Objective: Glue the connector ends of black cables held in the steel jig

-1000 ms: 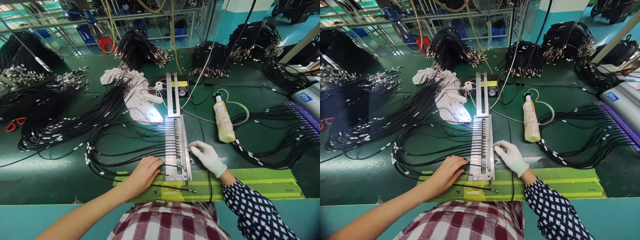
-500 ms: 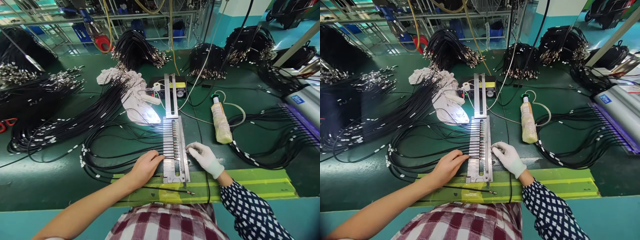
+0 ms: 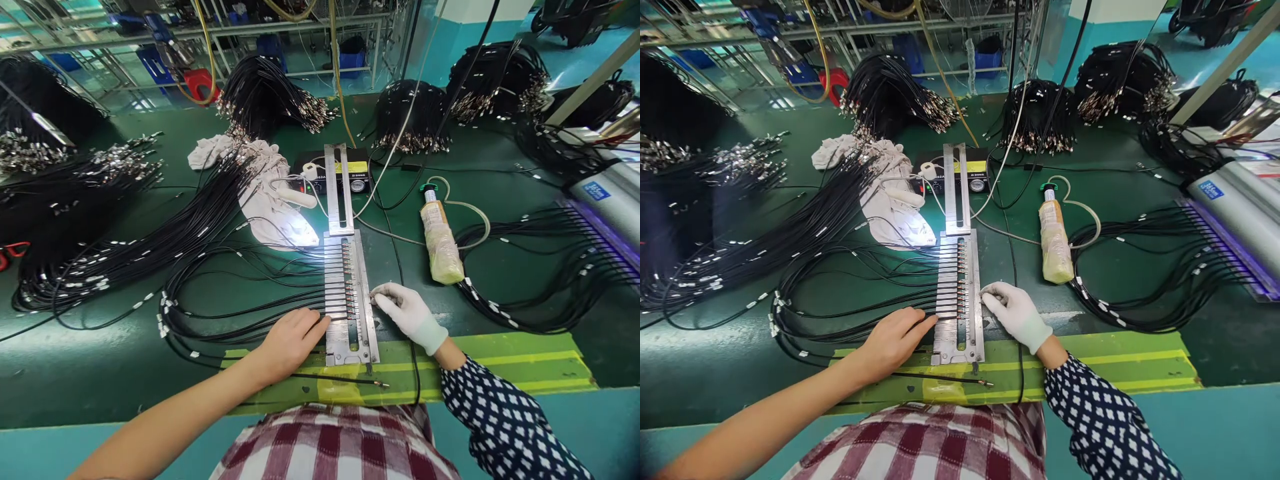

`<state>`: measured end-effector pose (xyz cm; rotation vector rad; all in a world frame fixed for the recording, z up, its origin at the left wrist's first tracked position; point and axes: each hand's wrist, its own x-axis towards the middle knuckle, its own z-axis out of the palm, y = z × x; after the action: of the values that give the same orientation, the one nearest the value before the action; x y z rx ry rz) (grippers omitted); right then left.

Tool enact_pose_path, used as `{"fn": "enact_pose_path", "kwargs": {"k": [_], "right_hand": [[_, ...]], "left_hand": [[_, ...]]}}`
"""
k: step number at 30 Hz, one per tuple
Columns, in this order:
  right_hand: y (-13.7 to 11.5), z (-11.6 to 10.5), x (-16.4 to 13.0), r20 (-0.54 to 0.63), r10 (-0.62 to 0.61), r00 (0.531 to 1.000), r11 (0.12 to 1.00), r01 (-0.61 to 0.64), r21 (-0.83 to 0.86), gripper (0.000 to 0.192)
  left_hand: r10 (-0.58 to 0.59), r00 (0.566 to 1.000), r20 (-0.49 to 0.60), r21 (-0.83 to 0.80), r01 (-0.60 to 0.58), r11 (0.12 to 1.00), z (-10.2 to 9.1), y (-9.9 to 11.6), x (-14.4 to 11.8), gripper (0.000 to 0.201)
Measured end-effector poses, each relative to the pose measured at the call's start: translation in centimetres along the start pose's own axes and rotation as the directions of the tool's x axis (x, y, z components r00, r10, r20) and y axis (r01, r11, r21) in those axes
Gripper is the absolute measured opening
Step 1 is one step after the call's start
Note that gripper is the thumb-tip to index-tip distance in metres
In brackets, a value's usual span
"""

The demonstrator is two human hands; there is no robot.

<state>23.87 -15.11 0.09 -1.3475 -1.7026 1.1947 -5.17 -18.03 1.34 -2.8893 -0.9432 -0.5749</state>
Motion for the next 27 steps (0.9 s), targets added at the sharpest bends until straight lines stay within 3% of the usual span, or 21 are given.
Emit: {"fn": "enact_pose_path", "kwargs": {"k": [4,7,11,16,21,27], "right_hand": [[0.0,-0.1,0.0,0.003,-0.010,1.000,1.000,0.010,-0.028,0.025],[0.0,-0.1,0.0,0.006,-0.019,1.000,0.999,0.019,-0.035,0.024],[0.0,-0.1,0.0,0.002,-0.017,1.000,0.999,0.017,-0.032,0.024],[-0.3,-0.1,0.0,-0.008,-0.020,1.000,0.999,0.020,-0.032,0.023],[-0.4,-0.1,0.2,0.002,-0.013,1.000,0.999,0.013,-0.040,0.024],[-0.1,0.2,-0.9,-0.019,-0.018,1.000,1.000,0.018,0.005,0.025]], "left_hand": [[-0.040,0.999,-0.033,-0.036,0.038,0.999,0.6,0.0,0.1,0.030],[-0.118,0.991,-0.056,-0.156,0.108,0.982,1.4,-0.2,0.2,0.028],[-0.179,0.984,-0.009,-0.304,0.167,0.938,1.8,-0.5,-0.3,0.028],[-0.161,0.987,0.009,-0.063,0.161,0.985,1.6,-0.1,-1.7,0.042],[-0.167,0.980,0.104,-0.029,0.171,0.985,1.2,0.4,-1.7,0.044],[-0.272,0.925,0.265,-0.279,0.343,0.897,-1.5,1.3,-2.2,0.021]]}}
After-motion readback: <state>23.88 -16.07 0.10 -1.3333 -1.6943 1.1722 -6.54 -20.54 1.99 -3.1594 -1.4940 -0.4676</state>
